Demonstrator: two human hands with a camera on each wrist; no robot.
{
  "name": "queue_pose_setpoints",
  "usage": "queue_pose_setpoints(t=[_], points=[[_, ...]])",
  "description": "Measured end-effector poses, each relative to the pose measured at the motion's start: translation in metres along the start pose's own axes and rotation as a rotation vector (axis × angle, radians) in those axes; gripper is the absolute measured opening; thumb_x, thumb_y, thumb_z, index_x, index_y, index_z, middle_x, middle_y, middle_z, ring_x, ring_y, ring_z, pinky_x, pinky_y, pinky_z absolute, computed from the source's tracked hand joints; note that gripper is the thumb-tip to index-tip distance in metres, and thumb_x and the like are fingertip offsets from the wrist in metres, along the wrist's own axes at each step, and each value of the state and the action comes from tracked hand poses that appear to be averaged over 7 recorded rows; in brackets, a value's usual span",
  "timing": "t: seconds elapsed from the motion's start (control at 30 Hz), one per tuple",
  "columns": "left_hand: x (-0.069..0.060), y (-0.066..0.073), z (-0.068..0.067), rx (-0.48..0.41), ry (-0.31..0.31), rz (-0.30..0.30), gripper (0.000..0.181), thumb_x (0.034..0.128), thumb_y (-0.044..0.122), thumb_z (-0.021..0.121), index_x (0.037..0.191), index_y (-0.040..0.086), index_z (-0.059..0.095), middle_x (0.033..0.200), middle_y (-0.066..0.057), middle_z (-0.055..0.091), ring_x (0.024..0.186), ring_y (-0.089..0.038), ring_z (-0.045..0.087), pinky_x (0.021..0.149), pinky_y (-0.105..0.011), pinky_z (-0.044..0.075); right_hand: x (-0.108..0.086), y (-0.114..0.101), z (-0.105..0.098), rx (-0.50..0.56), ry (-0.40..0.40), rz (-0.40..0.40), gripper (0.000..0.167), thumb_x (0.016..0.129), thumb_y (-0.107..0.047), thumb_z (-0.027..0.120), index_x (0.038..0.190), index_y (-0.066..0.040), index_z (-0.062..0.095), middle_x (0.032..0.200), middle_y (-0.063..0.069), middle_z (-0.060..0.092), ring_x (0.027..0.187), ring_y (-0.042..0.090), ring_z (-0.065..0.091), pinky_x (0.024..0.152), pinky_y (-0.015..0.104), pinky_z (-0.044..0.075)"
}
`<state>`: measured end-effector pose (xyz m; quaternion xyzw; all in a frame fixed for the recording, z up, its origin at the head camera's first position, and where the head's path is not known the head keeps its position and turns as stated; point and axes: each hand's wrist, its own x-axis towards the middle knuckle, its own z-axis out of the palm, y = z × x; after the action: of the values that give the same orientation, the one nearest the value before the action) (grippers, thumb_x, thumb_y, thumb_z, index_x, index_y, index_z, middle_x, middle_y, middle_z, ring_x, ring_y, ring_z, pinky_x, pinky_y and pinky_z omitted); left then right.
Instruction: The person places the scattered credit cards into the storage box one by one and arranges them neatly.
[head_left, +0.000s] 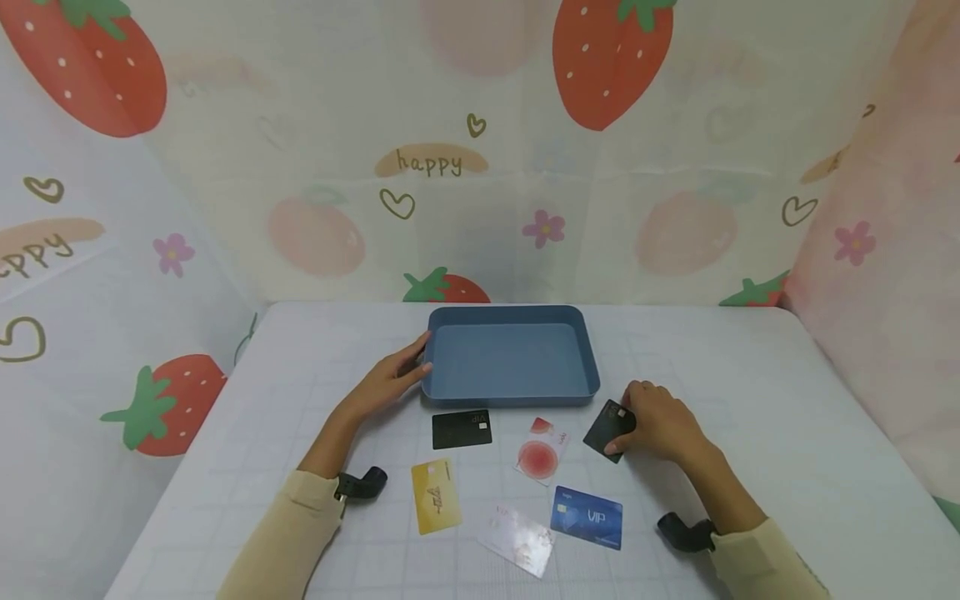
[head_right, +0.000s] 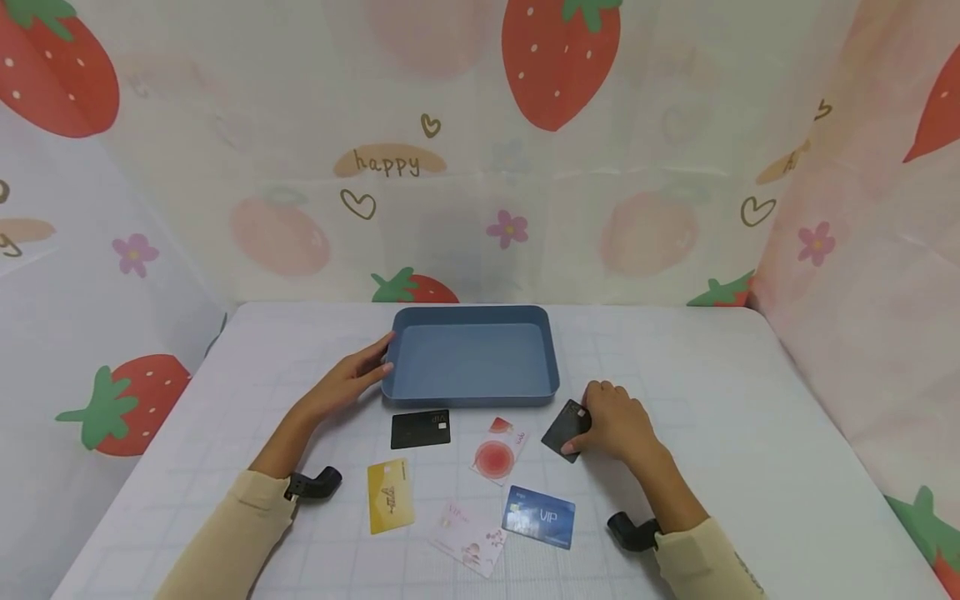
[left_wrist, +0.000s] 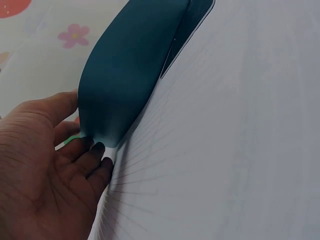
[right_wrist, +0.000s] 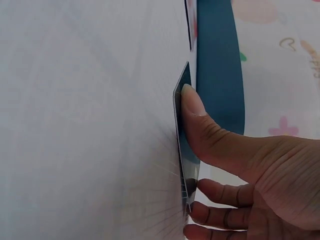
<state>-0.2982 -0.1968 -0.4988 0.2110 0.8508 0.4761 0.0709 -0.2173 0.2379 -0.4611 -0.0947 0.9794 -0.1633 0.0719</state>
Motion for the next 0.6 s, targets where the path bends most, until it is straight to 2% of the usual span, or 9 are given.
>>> queue_pose_setpoints(t=[0.17, 0.43, 0.6], points=[[0.001, 0.004, -0.001, -0.041, -0.016, 0.006, 0.065, 0.1071, 0.018, 0.054, 0.161, 0.004, 0.021, 0.167, -0.016, 0.018, 0.152, -0.035, 0.022, 0.122, -0.05, 0.023, 0.003, -0.001, -0.001, 0.03, -0.031, 0.025, 0.076, 0.061, -0.037, 0.098, 0.112, 0.003, 0.06, 0.098, 0.013, 0.065, 0.085, 0.025, 0.055, 0.074, 0.043, 0.05], [-0.009, 0.03, -0.005, -0.089, -0.029, 0.028, 0.063, 0.1059, 0.011, 0.054, 0.158, -0.004, 0.023, 0.164, -0.023, 0.021, 0.149, -0.041, 0.026, 0.12, -0.052, 0.027, 0.003, -0.001, 0.0, 0.051, -0.042, 0.035, 0.076, 0.062, -0.034, 0.098, 0.118, 0.001, 0.06, 0.106, 0.016, 0.066, 0.09, 0.027, 0.057, 0.078, 0.046, 0.051], [-0.011, 0.033, -0.006, -0.106, -0.028, 0.027, 0.063, 0.1058, 0.012, 0.055, 0.158, -0.004, 0.023, 0.164, -0.023, 0.021, 0.149, -0.042, 0.028, 0.119, -0.052, 0.028, 0.003, 0.003, -0.004, 0.092, -0.056, 0.023, 0.072, 0.064, -0.033, 0.098, 0.116, 0.001, 0.062, 0.106, 0.017, 0.067, 0.09, 0.027, 0.059, 0.079, 0.048, 0.053]])
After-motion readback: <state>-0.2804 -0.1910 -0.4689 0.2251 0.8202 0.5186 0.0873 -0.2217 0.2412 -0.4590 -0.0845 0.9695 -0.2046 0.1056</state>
